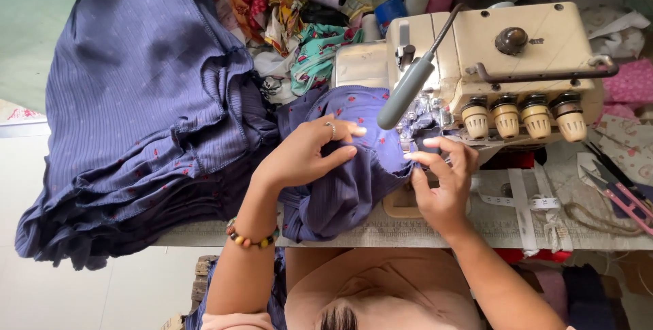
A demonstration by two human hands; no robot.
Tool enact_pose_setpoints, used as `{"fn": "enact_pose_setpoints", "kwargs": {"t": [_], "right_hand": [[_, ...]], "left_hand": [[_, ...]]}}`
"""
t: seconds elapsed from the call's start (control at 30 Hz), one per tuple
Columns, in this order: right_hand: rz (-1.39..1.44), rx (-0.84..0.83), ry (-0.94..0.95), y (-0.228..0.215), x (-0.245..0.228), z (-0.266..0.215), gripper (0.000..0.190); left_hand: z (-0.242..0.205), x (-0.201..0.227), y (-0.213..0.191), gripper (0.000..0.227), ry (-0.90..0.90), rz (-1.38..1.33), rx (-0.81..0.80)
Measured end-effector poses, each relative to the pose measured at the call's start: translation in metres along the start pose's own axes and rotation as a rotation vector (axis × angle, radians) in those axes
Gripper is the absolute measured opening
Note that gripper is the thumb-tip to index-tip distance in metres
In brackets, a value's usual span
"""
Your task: Using an overlock sewing machine to join fabric pieces together in a garment factory.
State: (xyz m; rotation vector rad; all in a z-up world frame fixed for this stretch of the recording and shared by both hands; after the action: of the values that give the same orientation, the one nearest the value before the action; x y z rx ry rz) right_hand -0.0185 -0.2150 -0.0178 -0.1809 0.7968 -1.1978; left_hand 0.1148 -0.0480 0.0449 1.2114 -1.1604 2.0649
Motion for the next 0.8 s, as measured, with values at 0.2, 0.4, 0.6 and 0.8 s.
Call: {"fn": "enact_pose_setpoints", "kwargs": {"t": [0.2,0.4,0.6,0.8], "right_hand": [[-0.107,-0.057,0.042,0.000,-0.004,0.000,0.011],[-0.171,-0.091,-0.046,-0.019,-0.042,0.007,0.017],[0.172,-0.273,-0.395,-0.046,-0.092,-0.007,0.026],[0.260,-0.180,-0.450,-0.061,-0.086,-0.035,0.018]], "left_hand": [[-0.053,0.063,-0.007,0.020,0.042,-0.232,0.046],[-0.078,0.105,0.017,0.016,0.124,-0.185,0.006],[-0.079,0.118,0.066,0.016,0.233,-0.087,-0.185],[-0.057,0.106,0.083,0.020,0.253,0.021,-0.187]]}}
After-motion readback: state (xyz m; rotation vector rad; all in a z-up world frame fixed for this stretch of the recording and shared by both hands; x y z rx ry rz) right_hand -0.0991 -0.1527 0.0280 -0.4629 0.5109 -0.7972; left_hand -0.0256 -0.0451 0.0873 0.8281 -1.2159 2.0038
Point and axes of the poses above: each hand's wrist, its own z-axis towards the middle knuckle, its own y-axis out of the palm, x = y × z, the point moved 10 cm from there along z, towards the middle knuckle, and after that the axes turned 10 degrees about -z, right-handed, at the moved point
